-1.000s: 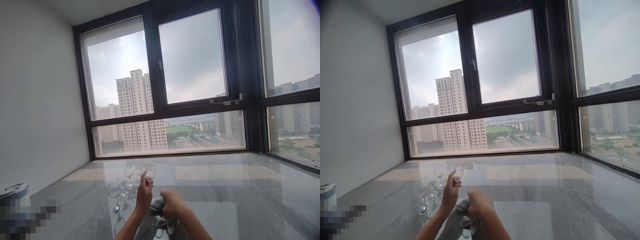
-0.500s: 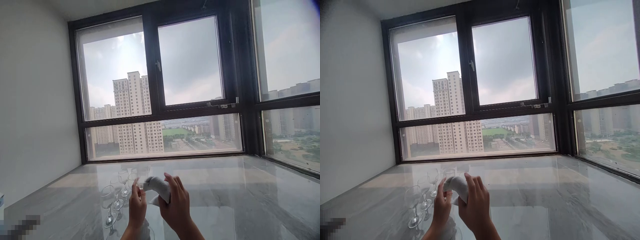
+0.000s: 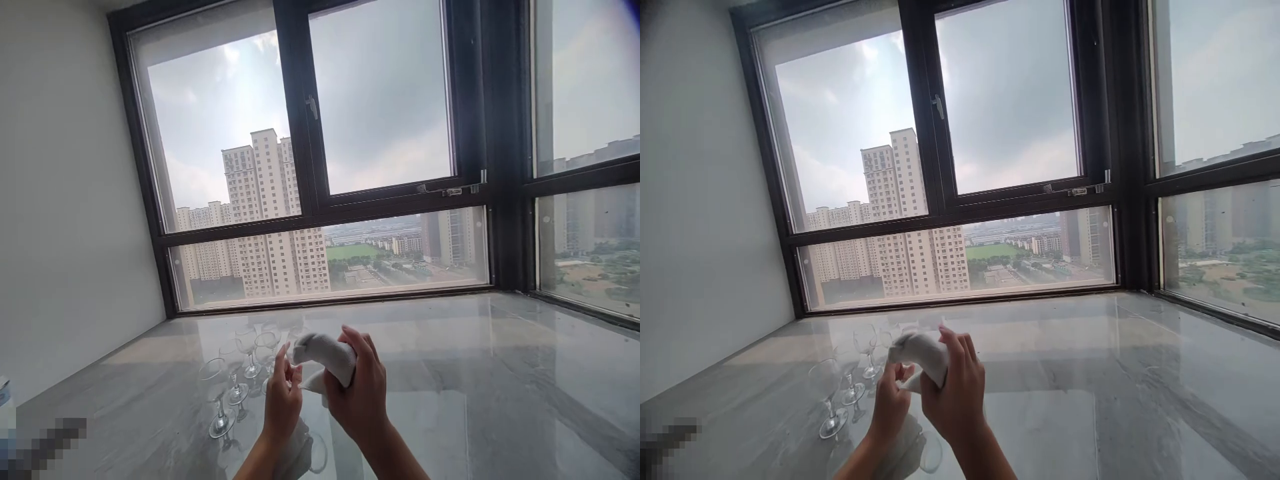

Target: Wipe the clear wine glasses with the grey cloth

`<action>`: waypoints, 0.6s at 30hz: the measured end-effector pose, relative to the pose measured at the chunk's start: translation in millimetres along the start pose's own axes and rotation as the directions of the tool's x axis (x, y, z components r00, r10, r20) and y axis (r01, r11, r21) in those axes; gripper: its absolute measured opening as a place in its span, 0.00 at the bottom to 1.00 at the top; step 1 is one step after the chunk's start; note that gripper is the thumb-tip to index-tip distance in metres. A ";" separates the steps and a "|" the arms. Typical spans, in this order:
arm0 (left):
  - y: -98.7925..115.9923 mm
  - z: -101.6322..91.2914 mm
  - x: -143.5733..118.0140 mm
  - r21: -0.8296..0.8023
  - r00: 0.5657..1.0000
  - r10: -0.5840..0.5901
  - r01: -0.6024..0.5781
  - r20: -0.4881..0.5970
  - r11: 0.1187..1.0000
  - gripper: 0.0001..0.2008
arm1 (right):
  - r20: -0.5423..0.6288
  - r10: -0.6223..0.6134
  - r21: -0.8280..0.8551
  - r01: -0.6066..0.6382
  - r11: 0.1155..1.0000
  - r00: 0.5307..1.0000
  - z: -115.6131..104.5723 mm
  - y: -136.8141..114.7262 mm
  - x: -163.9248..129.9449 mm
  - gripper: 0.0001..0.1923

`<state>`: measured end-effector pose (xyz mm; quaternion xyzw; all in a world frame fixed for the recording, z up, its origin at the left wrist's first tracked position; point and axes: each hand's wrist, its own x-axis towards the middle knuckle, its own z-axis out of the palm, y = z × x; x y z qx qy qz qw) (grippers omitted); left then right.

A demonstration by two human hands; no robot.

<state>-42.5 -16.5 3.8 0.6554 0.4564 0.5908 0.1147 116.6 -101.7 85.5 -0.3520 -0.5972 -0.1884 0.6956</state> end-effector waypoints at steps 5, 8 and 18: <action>7.5 -1.1 -0.5 -0.041 0.993 0.016 -0.011 0.113 0.999 0.24 | 0.074 0.342 -0.061 -0.338 0.939 0.937 15.0 18.2 -10.5 0.29; 7.5 -0.8 -1.6 -0.046 0.992 0.029 -0.023 0.124 0.999 0.24 | 0.099 0.416 -0.048 -0.413 0.909 0.904 18.6 20.6 -13.8 0.26; 10.4 0.7 -1.3 -0.045 0.984 -0.003 0.011 0.180 0.999 0.25 | 0.140 0.439 -0.074 -0.433 0.899 0.888 24.5 28.6 -23.1 0.25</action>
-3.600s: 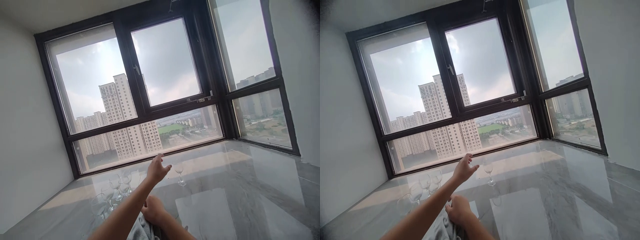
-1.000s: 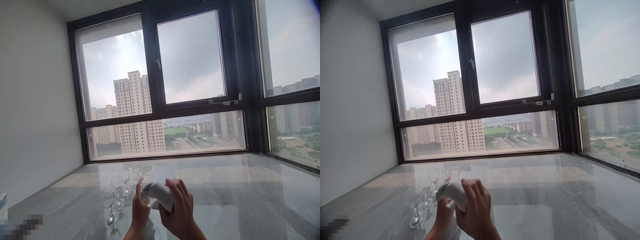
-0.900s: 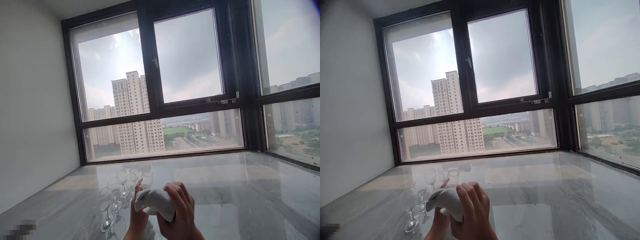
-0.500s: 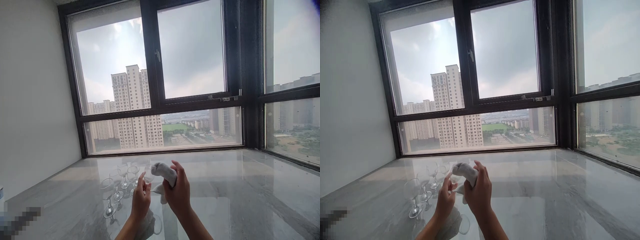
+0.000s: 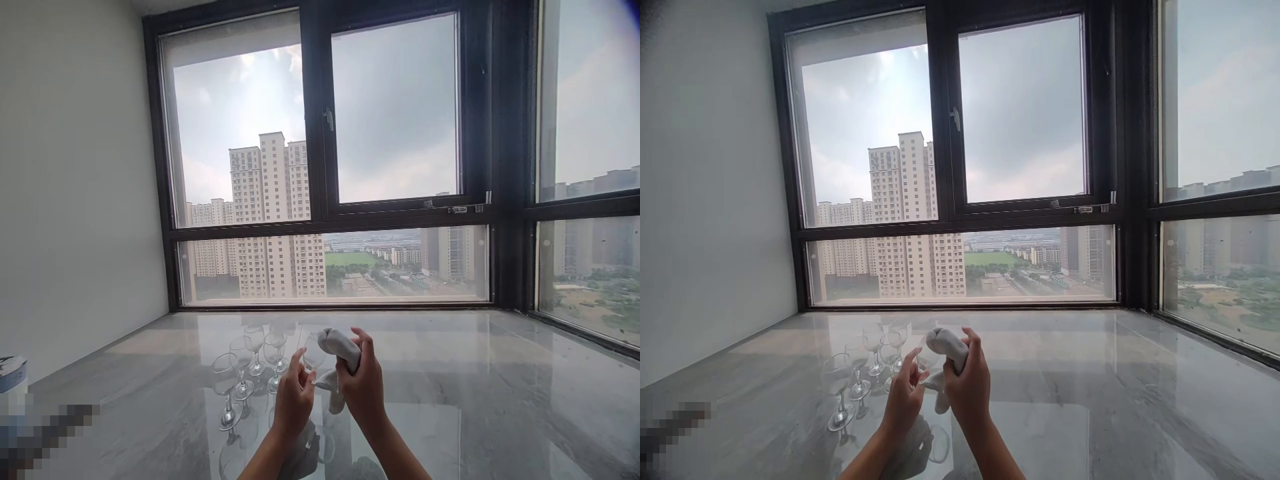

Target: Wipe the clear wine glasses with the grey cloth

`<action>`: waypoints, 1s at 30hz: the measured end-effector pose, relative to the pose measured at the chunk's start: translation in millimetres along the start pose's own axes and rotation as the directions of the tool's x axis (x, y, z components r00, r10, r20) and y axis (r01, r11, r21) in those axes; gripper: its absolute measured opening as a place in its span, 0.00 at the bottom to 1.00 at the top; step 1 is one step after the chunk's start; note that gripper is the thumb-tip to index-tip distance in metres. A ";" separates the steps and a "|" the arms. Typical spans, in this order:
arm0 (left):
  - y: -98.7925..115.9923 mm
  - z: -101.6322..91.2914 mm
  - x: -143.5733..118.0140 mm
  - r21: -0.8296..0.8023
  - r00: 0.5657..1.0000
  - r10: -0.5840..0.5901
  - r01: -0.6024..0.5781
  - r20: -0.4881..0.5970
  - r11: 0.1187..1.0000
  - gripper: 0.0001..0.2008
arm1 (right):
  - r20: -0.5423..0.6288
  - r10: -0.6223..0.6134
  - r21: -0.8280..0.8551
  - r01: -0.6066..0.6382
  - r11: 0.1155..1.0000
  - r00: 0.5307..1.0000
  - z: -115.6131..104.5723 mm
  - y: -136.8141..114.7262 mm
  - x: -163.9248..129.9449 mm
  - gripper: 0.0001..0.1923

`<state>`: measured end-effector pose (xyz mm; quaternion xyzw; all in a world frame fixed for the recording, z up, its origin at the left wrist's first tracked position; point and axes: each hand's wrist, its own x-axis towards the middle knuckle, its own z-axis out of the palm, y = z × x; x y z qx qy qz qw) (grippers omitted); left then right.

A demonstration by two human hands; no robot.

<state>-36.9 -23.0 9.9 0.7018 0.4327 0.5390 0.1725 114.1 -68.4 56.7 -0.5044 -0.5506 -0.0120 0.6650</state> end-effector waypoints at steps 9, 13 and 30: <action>-2.1 -1.1 0.0 0.003 0.999 -0.040 0.040 0.012 0.999 0.26 | -0.078 0.157 -0.035 -0.160 0.987 0.985 9.6 43.1 3.5 0.27; -5.7 1.3 1.4 0.035 0.997 -0.048 0.045 0.065 0.998 0.26 | 0.186 0.289 -0.043 -0.286 0.957 0.939 16.1 57.9 -0.9 0.22; -8.8 7.8 3.1 0.122 0.969 -0.133 0.109 0.208 0.986 0.25 | 0.142 0.328 0.287 -0.356 0.889 0.934 31.8 46.2 -11.8 0.35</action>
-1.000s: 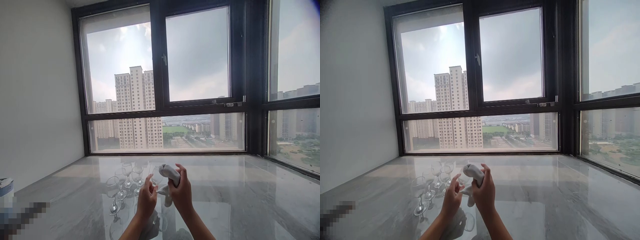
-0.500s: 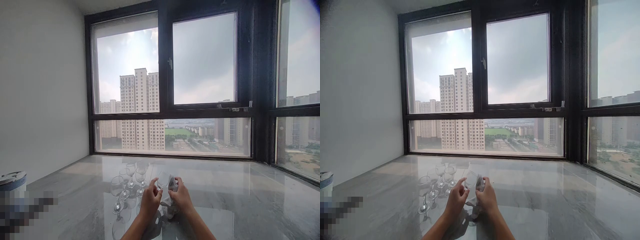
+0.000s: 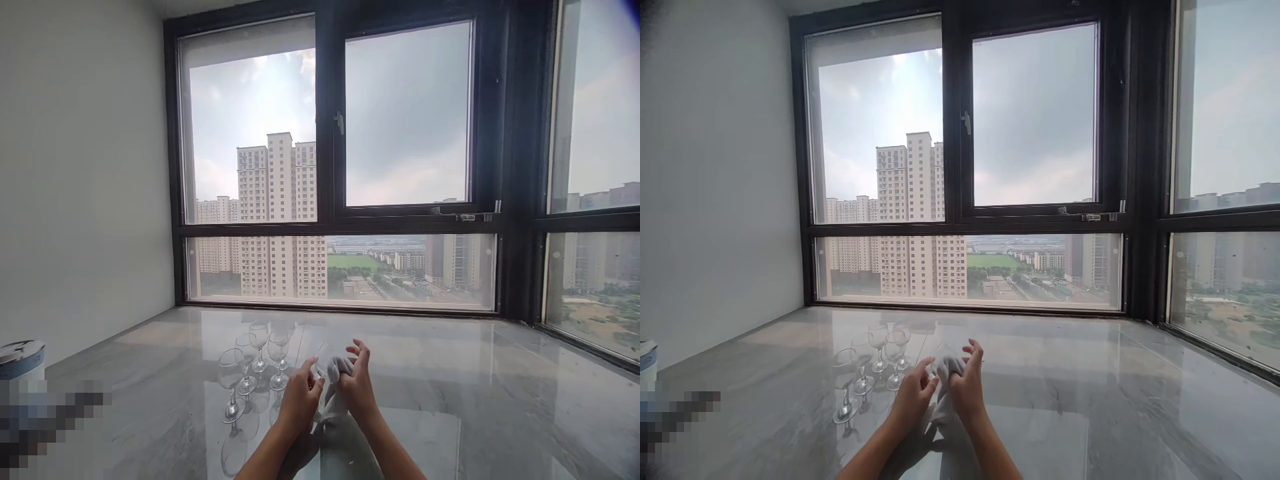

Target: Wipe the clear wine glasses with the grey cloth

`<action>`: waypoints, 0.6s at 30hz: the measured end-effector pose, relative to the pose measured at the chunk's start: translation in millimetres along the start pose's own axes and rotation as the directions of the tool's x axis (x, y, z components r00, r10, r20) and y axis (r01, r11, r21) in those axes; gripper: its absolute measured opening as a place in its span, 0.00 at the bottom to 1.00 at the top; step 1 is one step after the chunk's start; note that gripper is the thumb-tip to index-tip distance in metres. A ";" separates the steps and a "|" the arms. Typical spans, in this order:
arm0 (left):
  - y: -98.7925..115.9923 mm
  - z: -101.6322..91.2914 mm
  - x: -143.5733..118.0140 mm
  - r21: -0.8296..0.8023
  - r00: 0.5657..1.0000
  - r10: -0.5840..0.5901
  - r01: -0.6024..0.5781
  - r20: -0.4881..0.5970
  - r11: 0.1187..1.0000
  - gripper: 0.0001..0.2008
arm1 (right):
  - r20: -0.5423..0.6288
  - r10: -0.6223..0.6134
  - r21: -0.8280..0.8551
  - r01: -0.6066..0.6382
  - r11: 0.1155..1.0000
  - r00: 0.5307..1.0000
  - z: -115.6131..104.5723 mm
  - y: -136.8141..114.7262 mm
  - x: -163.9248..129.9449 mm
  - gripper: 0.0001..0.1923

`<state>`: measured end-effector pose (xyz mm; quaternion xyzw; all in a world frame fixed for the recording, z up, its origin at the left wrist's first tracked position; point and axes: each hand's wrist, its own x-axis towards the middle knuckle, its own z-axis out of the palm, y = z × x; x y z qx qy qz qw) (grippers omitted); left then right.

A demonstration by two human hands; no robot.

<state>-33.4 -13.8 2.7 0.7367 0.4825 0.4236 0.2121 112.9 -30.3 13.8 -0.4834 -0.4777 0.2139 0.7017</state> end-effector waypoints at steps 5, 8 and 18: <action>0.4 -0.8 0.3 0.007 1.000 0.011 -0.011 -0.004 1.000 0.24 | -0.205 -0.138 -0.137 0.111 0.984 0.969 -8.6 -6.2 6.1 0.31; -0.1 0.2 1.1 0.013 1.000 0.008 -0.009 0.011 1.000 0.25 | -0.194 -0.201 -0.171 0.169 0.971 0.960 -12.7 -11.7 7.2 0.27; 1.9 -3.7 -4.3 0.113 0.994 0.046 -0.058 0.103 0.992 0.15 | 0.050 -0.258 -0.362 0.259 0.896 0.965 -15.4 -13.2 0.3 0.23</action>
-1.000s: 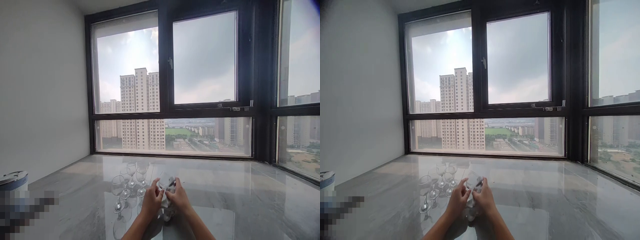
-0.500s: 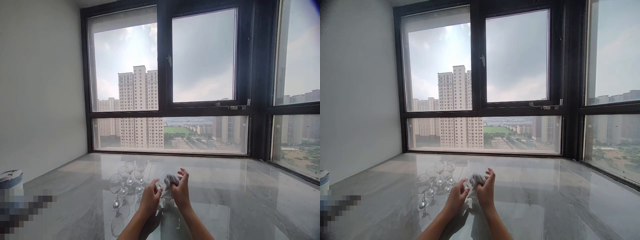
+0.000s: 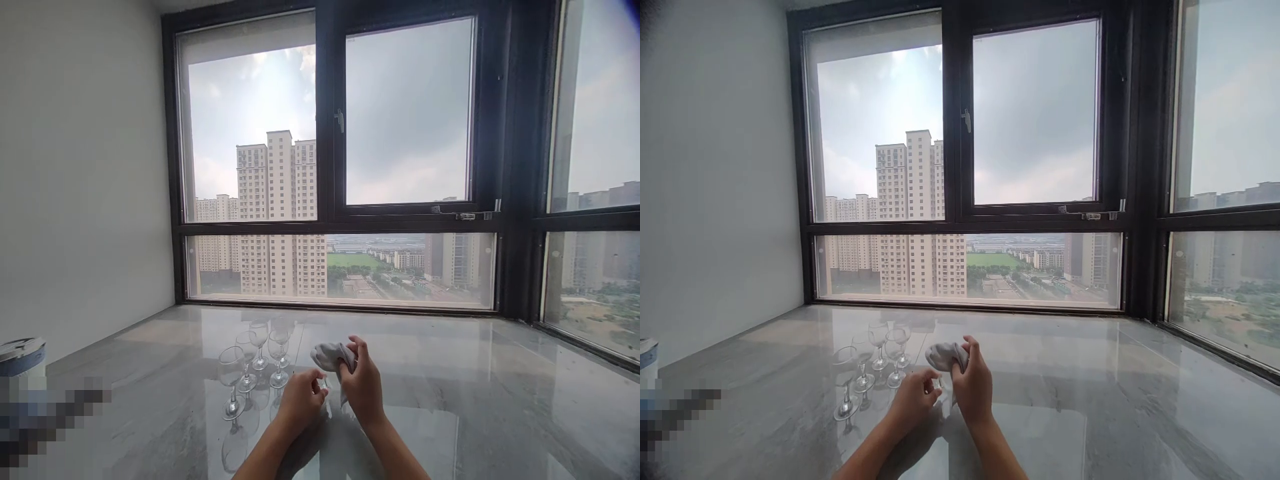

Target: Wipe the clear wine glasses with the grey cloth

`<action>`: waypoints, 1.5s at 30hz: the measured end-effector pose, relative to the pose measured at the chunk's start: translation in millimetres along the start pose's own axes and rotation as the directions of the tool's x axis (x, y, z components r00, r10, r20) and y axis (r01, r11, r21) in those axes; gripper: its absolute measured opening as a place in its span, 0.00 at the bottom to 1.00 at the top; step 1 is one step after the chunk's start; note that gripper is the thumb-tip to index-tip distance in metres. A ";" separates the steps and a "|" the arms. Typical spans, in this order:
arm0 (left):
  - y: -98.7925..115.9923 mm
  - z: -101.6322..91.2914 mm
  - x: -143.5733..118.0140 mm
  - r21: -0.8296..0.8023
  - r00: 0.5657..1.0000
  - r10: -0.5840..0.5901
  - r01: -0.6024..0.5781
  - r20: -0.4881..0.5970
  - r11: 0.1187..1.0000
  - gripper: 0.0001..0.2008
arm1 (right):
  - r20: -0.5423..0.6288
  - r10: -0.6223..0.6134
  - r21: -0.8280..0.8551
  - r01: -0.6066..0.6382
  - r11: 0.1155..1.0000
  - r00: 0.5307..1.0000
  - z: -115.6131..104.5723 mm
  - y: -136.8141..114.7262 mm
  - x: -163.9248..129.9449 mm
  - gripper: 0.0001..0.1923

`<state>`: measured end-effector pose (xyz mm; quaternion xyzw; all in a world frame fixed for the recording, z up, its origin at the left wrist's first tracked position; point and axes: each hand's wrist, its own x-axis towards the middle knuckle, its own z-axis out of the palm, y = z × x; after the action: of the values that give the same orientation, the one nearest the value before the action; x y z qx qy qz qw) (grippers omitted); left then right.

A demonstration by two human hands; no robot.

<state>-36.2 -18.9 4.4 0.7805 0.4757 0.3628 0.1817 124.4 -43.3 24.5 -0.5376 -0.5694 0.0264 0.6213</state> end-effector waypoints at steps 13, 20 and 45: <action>-0.2 -1.6 0.4 -0.132 0.982 0.043 -0.068 -0.184 0.989 0.15 | -0.211 0.310 0.106 -0.294 0.950 0.927 -8.5 25.3 17.9 0.24; -1.0 -2.3 2.9 -0.212 0.955 0.007 -0.073 -0.298 0.974 0.15 | 0.178 0.263 0.110 -0.285 0.952 0.948 14.4 26.8 1.1 0.25; -1.2 7.0 1.8 -0.253 0.996 0.056 -0.070 -0.063 0.965 0.12 | 0.415 0.218 0.527 -0.429 0.733 0.883 18.5 5.4 -2.8 0.38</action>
<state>-31.1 -16.3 -0.4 0.7549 0.4050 0.4480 0.2557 112.9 -30.9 14.6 -0.3904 -0.5208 0.4047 0.6423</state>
